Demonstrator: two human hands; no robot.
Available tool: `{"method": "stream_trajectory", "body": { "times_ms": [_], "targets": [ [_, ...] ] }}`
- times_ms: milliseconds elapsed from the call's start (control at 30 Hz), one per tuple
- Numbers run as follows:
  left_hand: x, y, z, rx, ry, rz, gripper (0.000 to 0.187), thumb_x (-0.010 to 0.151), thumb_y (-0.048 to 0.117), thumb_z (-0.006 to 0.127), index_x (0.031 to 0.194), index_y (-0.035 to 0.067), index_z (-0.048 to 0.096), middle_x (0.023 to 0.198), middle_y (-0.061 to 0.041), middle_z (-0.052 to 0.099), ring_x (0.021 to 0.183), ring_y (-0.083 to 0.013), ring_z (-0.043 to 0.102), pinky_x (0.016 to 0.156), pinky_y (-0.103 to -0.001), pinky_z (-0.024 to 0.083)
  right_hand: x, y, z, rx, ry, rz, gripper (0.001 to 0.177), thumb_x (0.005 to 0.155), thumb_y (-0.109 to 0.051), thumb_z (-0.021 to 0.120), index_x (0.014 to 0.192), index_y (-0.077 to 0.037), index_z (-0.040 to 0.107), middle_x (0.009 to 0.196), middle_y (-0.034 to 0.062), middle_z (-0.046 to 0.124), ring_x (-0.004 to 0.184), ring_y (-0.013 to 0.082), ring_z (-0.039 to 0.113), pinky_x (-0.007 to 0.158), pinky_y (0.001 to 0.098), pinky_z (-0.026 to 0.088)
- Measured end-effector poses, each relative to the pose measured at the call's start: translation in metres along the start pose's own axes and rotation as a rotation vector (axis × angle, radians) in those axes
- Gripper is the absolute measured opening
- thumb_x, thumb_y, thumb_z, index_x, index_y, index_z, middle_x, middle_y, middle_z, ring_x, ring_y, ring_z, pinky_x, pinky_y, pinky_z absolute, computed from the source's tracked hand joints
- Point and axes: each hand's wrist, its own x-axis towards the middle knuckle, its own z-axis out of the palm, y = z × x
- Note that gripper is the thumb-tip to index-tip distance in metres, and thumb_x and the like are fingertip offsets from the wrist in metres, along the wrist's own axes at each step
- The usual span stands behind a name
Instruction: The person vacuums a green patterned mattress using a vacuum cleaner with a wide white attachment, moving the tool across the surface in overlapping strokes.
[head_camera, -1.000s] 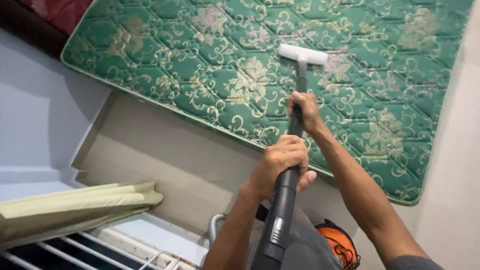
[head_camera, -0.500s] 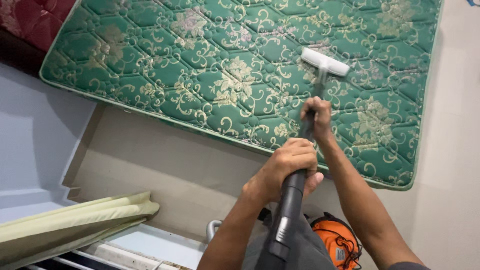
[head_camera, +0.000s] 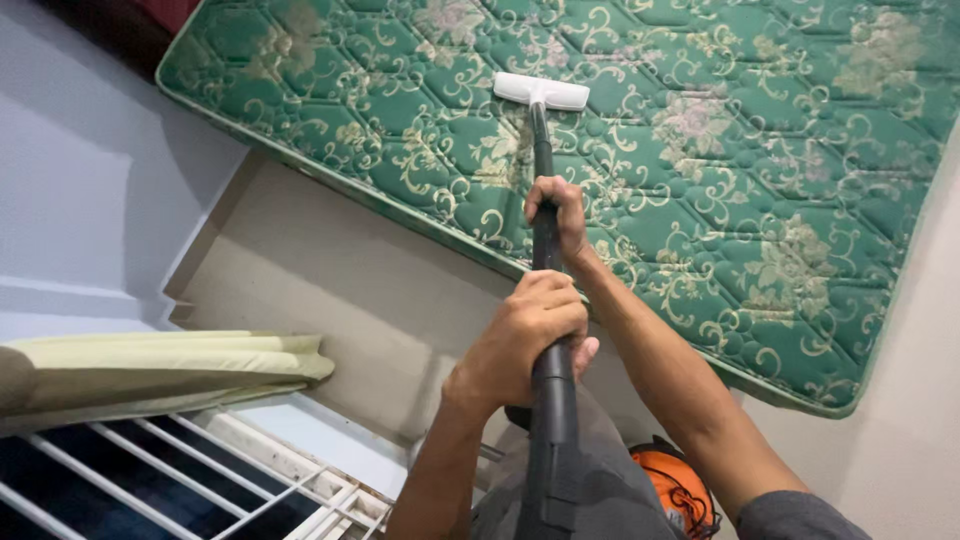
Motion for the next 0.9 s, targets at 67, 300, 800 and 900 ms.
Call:
{"method": "stream_trajectory", "body": {
  "times_ms": [67, 300, 800, 900],
  "targets": [
    [-0.005, 0.004, 0.002, -0.061, 0.127, -0.031, 0.02, 0.085, 0.01, 0.072, 0.077, 0.005, 0.054, 0.08, -0.008, 0.056, 0.093, -0.0293, 0.061, 0.104, -0.041, 0.048, 0.006, -0.018, -0.001, -0.088, -0.052, 0.066, 0.063, 0.103, -0.052, 0.043, 0.068, -0.002, 0.059, 0.065, 0.0096, 0.058, 0.061, 0.0207, 0.053, 0.061, 0.0352, 0.043],
    [-0.015, 0.0, 0.008, -0.465, 0.599, -0.045, 0.013, 0.087, 0.006, 0.065, 0.08, 0.005, 0.054, 0.081, -0.007, 0.058, 0.085, -0.022, 0.061, 0.103, -0.042, 0.05, 0.023, -0.064, -0.006, -0.822, -0.181, 0.325, 0.068, 0.096, -0.056, 0.051, 0.052, -0.005, 0.061, 0.047, 0.0126, 0.051, 0.047, 0.0257, 0.052, 0.055, 0.0406, 0.041],
    [0.014, 0.006, 0.014, -0.106, -0.045, 0.06, 0.017, 0.087, 0.011, 0.07, 0.084, 0.005, 0.055, 0.086, -0.01, 0.057, 0.101, -0.0323, 0.061, 0.107, -0.044, 0.045, -0.019, 0.012, -0.049, -0.013, 0.074, -0.139, 0.079, 0.106, -0.062, 0.024, 0.066, -0.002, 0.057, 0.065, 0.0081, 0.054, 0.062, 0.0164, 0.051, 0.061, 0.0317, 0.04],
    [0.0, 0.011, -0.005, -0.008, -0.025, 0.017, 0.017, 0.087, 0.012, 0.07, 0.085, 0.004, 0.055, 0.087, -0.011, 0.057, 0.103, -0.0347, 0.06, 0.106, -0.046, 0.044, -0.002, 0.022, 0.0, 0.061, 0.013, -0.144, 0.079, 0.108, -0.06, 0.022, 0.068, -0.002, 0.058, 0.068, 0.0084, 0.056, 0.064, 0.0172, 0.052, 0.063, 0.0324, 0.042]
  ]
}}
